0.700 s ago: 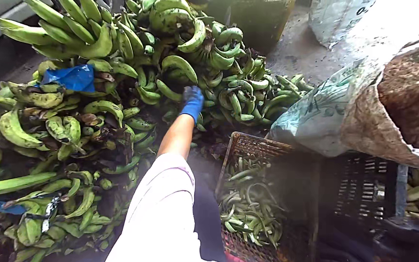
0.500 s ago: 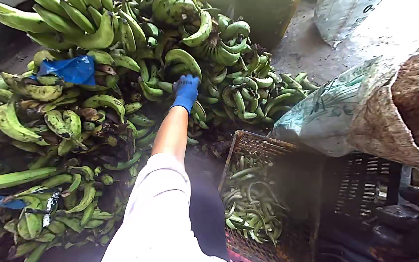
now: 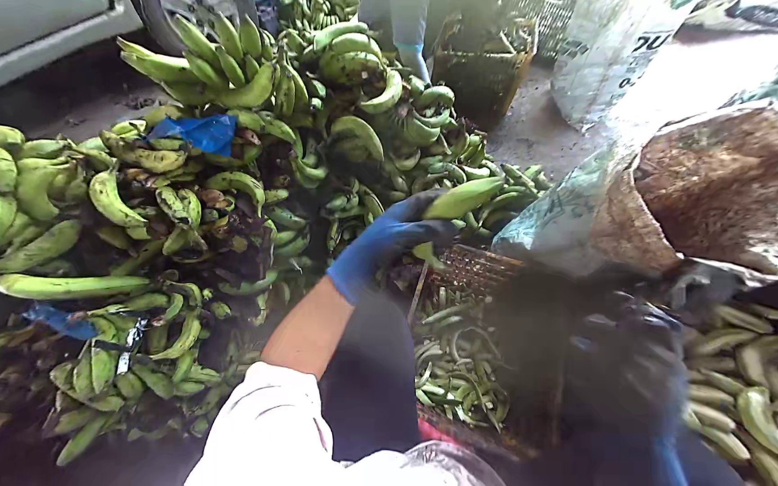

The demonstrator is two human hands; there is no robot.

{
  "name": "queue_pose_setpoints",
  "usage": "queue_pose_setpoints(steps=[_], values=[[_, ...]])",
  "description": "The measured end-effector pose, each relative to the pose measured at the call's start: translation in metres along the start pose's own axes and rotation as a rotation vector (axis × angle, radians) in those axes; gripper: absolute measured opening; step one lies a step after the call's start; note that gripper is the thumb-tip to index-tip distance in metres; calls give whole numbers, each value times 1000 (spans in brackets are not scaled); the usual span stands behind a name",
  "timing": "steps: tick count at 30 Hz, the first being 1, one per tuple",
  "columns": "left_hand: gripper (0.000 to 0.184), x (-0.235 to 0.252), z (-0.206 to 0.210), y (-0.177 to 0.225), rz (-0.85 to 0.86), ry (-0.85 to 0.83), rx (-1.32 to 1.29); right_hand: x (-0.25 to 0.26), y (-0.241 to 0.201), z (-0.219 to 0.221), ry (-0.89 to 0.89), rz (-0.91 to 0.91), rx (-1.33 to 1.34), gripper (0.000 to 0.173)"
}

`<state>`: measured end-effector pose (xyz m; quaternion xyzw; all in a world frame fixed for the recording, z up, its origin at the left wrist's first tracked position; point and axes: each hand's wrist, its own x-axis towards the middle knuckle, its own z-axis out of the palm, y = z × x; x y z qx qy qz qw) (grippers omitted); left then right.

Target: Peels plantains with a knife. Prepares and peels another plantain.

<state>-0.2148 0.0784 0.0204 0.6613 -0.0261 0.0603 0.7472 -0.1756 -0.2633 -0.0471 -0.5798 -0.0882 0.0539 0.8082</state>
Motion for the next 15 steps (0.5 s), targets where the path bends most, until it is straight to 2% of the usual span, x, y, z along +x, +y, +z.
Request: queue_pose_setpoints(steps=[2, 4, 5, 7, 8, 9, 13, 15], values=[[46, 7, 34, -11, -6, 6, -155, -19, 14, 21, 42, -9, -17, 30], [49, 0, 54, -24, -37, 84, -105, -46, 45, 26, 77, 61, -86, 47], [51, -2, 61, -28, -50, 103, -71, -60, 64, 25, 70, 152, -136, 55], [53, -5, 81, -31, -67, 135, -60, -79, 93, 20, 69, 393, -224, 49], [54, -7, 91, -30, -75, 147, -47, -81, 93, 23, 64, 443, -249, 46], [54, -9, 98, -31, -74, 149, -33, -79, 79, 30, 35, 379, -257, 47], [55, -22, 110, -48, -63, 133, -24, -61, -26, 59, -67, -449, -96, 28], [56, -28, 112, -50, -54, 136, 11, -55, -49, 55, -73, -661, -198, 38]])
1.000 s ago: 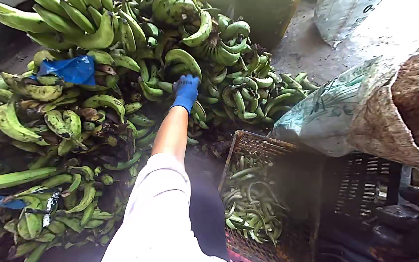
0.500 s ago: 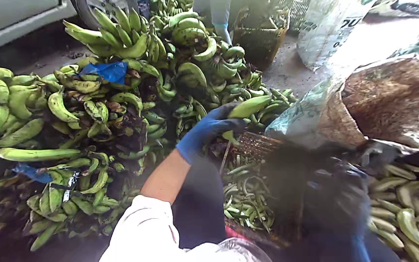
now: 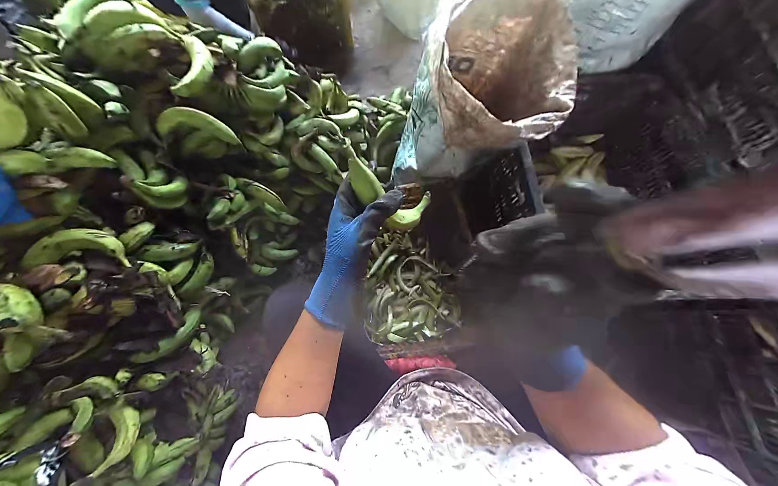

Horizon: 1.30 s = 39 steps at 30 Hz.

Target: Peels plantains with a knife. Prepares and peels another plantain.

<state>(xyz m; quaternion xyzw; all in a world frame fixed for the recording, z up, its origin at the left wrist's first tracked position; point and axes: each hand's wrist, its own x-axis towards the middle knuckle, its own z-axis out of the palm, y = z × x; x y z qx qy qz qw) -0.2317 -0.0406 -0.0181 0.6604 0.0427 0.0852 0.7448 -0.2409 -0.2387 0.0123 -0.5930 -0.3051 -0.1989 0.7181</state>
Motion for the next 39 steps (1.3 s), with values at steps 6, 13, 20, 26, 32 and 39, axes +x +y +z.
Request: queue_pose_setpoints(steps=[6, 13, 20, 26, 32, 39], values=[[53, 6, -27, 1, 14, -153, -341, -89, 84, -26, -458, 1162, -216, 43], [57, 38, -6, 2, -258, -250, -514, 58, 67, -51, -332, 299, -491, 54], [47, 62, 3, 14, -121, -57, -277, 35, 91, -37, -377, -100, -930, 49], [36, 43, 20, -12, -282, -259, -567, 84, 122, -52, -36, 123, -1133, 53], [41, 57, 6, 7, -19, 62, -194, 42, 99, -32, -315, 87, -849, 58], [37, 44, 23, 1, -136, -155, -320, 61, 116, -34, -126, -92, -890, 44]])
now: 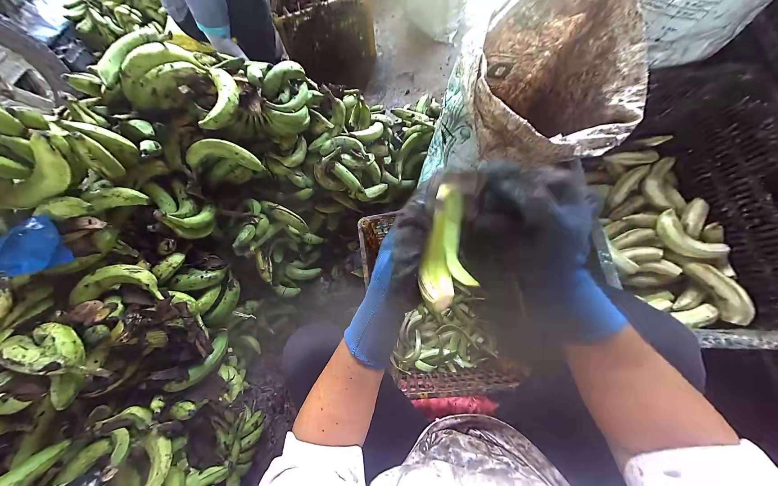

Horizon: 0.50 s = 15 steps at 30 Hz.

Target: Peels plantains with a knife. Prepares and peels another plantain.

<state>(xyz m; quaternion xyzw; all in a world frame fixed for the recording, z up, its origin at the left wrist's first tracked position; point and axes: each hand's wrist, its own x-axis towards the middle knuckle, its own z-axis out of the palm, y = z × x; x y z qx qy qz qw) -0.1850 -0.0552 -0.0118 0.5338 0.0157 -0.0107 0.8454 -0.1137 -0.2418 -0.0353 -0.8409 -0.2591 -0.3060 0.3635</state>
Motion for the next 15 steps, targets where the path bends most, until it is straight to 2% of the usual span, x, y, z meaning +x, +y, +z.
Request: queue_pose_setpoints(steps=[2, 4, 6, 8, 10, 11, 14, 15], values=[[40, -3, 1, -4, -129, -49, -8, 15, 21, 1, 114, 89, -44, 51], [40, -3, 0, 0, -105, -5, -16, 13, 16, -7, 40, 195, -53, 58], [39, 0, -7, 1, 101, 112, 88, -6, -7, -9, -98, 118, -32, 61], [43, 4, -14, -1, 334, 188, 211, -30, -27, -6, -186, 1, 32, 50], [44, 3, -11, -1, 410, 194, 186, -34, -32, -5, -198, -47, 51, 44], [45, 2, -8, 0, 366, 140, 127, -27, -27, -5, -177, -37, 46, 44], [39, -10, -2, 0, -43, -38, 73, 5, 6, -4, 51, 79, -49, 47], [40, -12, -3, -2, -117, -81, 67, 11, 17, -2, 124, 139, -61, 49]])
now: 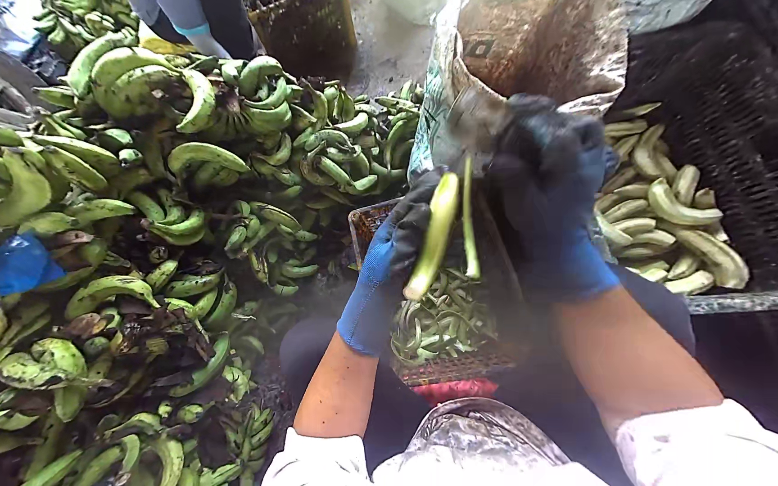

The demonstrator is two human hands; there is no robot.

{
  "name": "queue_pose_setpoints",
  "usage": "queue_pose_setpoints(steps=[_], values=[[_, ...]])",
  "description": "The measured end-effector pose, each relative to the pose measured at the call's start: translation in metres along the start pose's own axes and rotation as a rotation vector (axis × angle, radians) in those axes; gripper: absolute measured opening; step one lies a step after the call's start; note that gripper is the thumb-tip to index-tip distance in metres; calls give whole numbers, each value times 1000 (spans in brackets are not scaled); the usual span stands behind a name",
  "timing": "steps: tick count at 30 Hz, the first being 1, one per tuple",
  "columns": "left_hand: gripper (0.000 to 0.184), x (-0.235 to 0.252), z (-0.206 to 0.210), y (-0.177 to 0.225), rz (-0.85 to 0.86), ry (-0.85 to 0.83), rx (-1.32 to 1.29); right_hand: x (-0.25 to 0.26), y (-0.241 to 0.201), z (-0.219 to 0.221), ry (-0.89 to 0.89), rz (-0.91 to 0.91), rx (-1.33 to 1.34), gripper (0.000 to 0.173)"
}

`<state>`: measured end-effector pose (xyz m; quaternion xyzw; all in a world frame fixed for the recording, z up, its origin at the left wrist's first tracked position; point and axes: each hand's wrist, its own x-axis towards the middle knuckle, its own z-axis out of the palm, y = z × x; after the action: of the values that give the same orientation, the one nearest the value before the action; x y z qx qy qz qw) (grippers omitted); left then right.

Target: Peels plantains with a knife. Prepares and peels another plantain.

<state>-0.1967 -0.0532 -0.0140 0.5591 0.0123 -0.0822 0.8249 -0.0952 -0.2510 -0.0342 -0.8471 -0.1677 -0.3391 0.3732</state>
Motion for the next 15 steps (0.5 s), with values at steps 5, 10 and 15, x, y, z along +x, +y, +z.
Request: queue_pose_setpoints(steps=[5, 10, 15], values=[[41, 11, -3, -2, 315, 229, 23, -34, -29, -8, -207, -25, 41, 56], [42, 7, -1, -10, 469, 170, -49, -39, -40, -7, -216, -244, 102, 48], [42, -1, -13, 0, -103, -96, 73, 6, 4, -5, -197, 101, 24, 53]])
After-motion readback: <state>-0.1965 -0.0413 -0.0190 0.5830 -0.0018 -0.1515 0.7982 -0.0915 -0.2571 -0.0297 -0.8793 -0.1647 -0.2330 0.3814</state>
